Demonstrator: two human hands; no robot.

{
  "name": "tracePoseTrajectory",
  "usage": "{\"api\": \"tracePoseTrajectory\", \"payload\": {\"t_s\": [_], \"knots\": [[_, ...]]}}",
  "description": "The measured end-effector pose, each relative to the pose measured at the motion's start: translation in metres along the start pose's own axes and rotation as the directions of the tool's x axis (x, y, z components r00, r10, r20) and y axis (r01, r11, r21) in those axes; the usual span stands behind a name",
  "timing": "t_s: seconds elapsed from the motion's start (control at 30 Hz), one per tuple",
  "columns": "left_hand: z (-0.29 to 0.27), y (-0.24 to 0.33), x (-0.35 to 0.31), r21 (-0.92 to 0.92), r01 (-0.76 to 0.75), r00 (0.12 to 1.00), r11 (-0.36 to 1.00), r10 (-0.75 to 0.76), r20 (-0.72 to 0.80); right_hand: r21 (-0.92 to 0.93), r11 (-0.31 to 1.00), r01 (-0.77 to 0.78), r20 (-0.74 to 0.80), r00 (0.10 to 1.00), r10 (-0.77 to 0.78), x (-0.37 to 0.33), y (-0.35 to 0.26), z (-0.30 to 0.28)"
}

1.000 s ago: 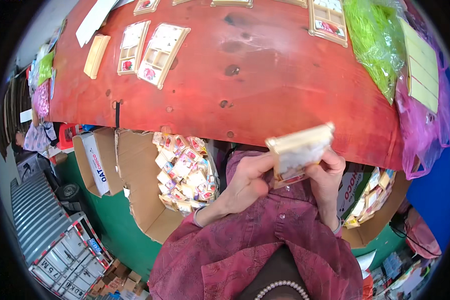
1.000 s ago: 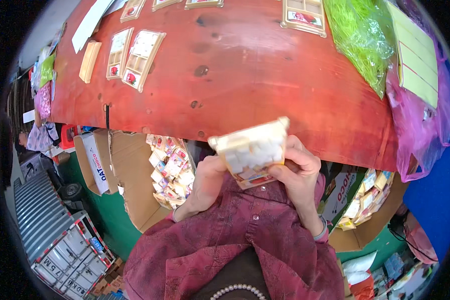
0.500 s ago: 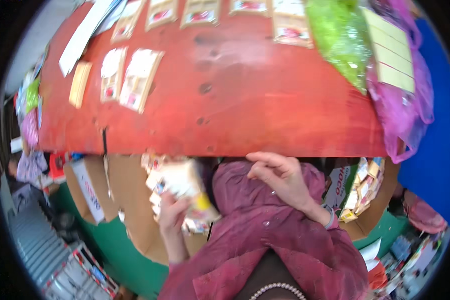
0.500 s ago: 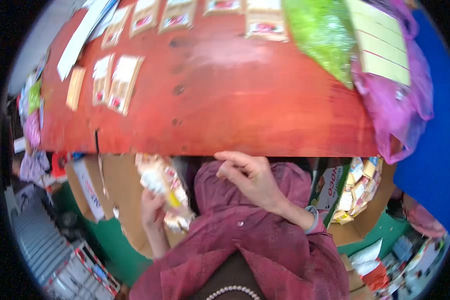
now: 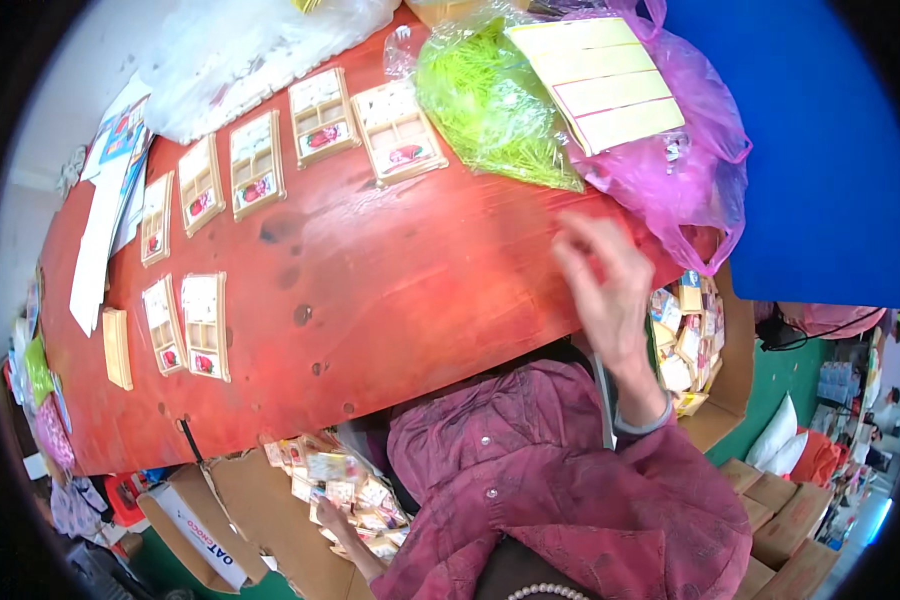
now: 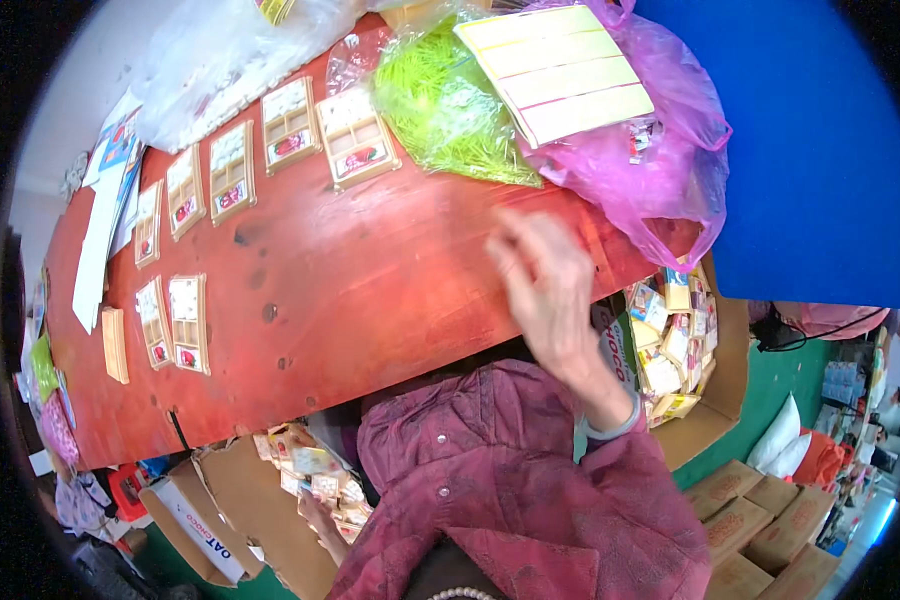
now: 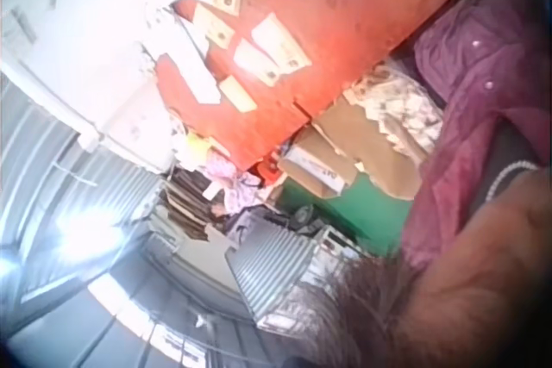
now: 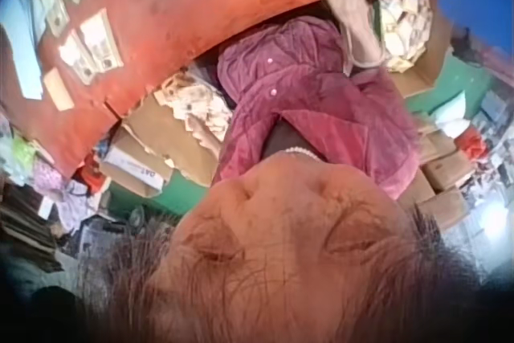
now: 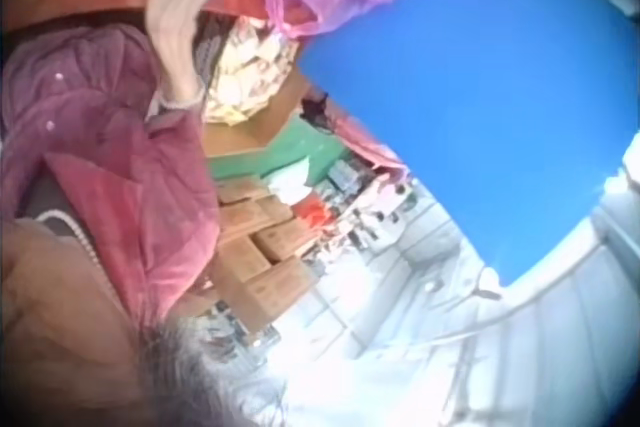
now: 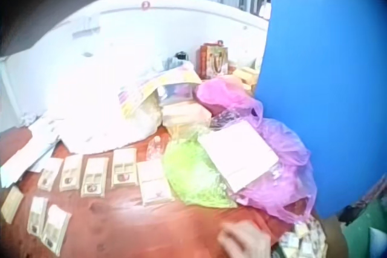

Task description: Applying stickers and labels to small plastic toy trays containing white blocks.

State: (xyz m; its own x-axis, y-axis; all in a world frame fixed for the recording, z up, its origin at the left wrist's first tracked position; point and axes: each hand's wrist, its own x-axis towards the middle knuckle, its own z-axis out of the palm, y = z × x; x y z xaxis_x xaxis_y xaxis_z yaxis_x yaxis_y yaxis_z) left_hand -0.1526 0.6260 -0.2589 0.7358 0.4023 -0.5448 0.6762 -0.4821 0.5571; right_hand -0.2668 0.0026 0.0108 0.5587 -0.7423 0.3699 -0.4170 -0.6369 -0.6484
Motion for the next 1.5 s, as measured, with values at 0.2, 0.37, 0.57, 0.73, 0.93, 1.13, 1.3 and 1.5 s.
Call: {"api": "tracePoseTrajectory", "payload": {"t_s": [0.2,0.37,0.57,0.73,0.93,1.13,1.3,1.5], "knots": [[0.038,0.111,-0.061,0.227,-0.444,0.892,0.867,0.451,0.024,-0.571,0.803,0.174,-0.172,0.930,-0.324,0.059,0.038,-0.012],[0.053,0.199,-0.117,0.011,-0.541,0.828,0.841,0.531,0.179,-0.535,0.822,0.195,-0.106,0.950,-0.294,0.082,0.070,-0.002],[0.061,0.270,-0.186,-0.126,-0.646,0.712,0.753,0.653,0.257,-0.187,0.977,0.106,-0.269,0.951,-0.155,0.078,0.077,-0.020],[0.081,0.303,-0.227,-0.155,-0.705,0.631,0.692,0.712,0.308,0.271,0.954,0.131,-0.746,0.654,0.122,0.079,0.069,-0.062],[0.104,0.311,-0.241,-0.211,-0.761,0.472,0.614,0.746,0.470,0.682,0.623,0.384,-0.661,0.689,0.299,0.071,0.079,-0.090],[0.119,0.320,-0.265,-0.326,-0.765,0.323,0.554,0.770,0.551,0.841,0.422,0.339,-0.500,0.785,0.366,0.046,0.067,-0.092],[0.159,0.342,-0.291,-0.711,-0.198,0.237,0.675,0.737,0.633,0.957,0.290,0.022,-0.149,0.893,0.424,0.010,0.066,-0.060],[0.193,0.362,-0.329,-0.653,0.087,-0.021,0.753,0.656,0.754,0.978,0.080,-0.194,0.142,0.894,0.424,-0.020,0.061,-0.014]]}}
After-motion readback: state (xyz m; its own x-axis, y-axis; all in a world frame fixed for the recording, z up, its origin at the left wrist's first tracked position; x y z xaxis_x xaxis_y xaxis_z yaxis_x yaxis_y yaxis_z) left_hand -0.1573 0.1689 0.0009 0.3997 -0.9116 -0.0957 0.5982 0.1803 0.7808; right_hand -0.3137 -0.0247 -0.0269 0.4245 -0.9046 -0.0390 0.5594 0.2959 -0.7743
